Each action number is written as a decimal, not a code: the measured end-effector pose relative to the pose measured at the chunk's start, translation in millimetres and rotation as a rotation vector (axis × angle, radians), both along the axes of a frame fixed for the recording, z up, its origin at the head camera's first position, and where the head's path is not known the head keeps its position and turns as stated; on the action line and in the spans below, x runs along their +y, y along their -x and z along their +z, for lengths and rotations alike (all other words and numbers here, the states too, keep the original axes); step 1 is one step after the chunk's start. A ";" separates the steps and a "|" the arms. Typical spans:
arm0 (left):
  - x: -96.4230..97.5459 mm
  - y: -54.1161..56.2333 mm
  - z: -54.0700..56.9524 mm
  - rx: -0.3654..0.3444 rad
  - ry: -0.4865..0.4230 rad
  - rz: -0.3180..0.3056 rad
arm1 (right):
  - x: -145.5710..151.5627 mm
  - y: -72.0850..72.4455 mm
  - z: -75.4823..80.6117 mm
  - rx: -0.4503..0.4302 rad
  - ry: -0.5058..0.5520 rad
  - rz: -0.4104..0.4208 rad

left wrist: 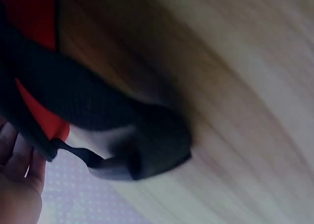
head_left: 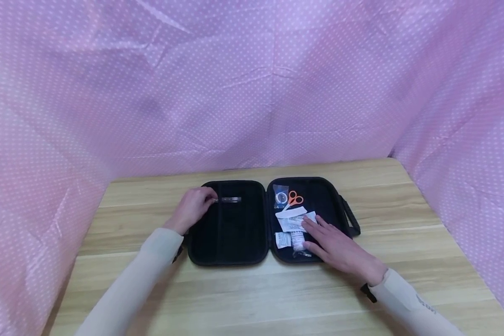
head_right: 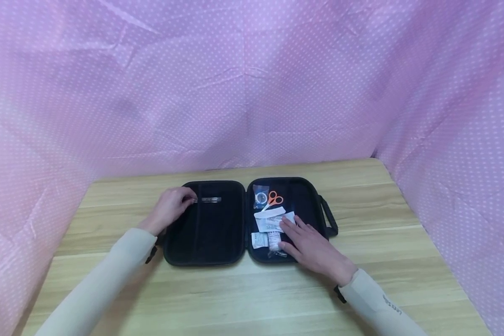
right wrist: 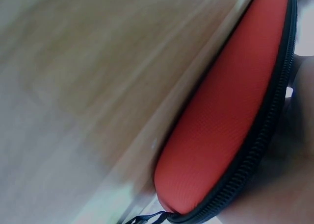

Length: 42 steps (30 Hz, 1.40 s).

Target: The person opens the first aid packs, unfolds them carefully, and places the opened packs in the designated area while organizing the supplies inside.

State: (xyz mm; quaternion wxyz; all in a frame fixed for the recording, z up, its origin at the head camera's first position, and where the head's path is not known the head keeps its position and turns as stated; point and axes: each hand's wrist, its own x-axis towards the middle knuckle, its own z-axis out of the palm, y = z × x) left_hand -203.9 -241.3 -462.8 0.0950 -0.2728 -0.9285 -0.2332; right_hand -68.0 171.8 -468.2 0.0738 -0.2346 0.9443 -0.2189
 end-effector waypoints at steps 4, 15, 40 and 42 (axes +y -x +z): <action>6.5 1.2 -1.1 -0.038 -0.026 -0.006 | 0.2 -0.3 -1.3 -0.006 -0.006 -0.006; 8.6 -1.0 -4.1 -0.045 -0.008 0.039 | 0.4 -0.4 -0.4 -0.009 -0.010 -0.012; 10.6 -6.1 2.3 -0.069 0.024 0.063 | -1.2 -0.7 0.7 0.007 -0.017 -0.009; 10.0 -7.5 4.4 -0.045 0.024 0.080 | -0.8 -0.6 1.2 0.013 -0.018 -0.009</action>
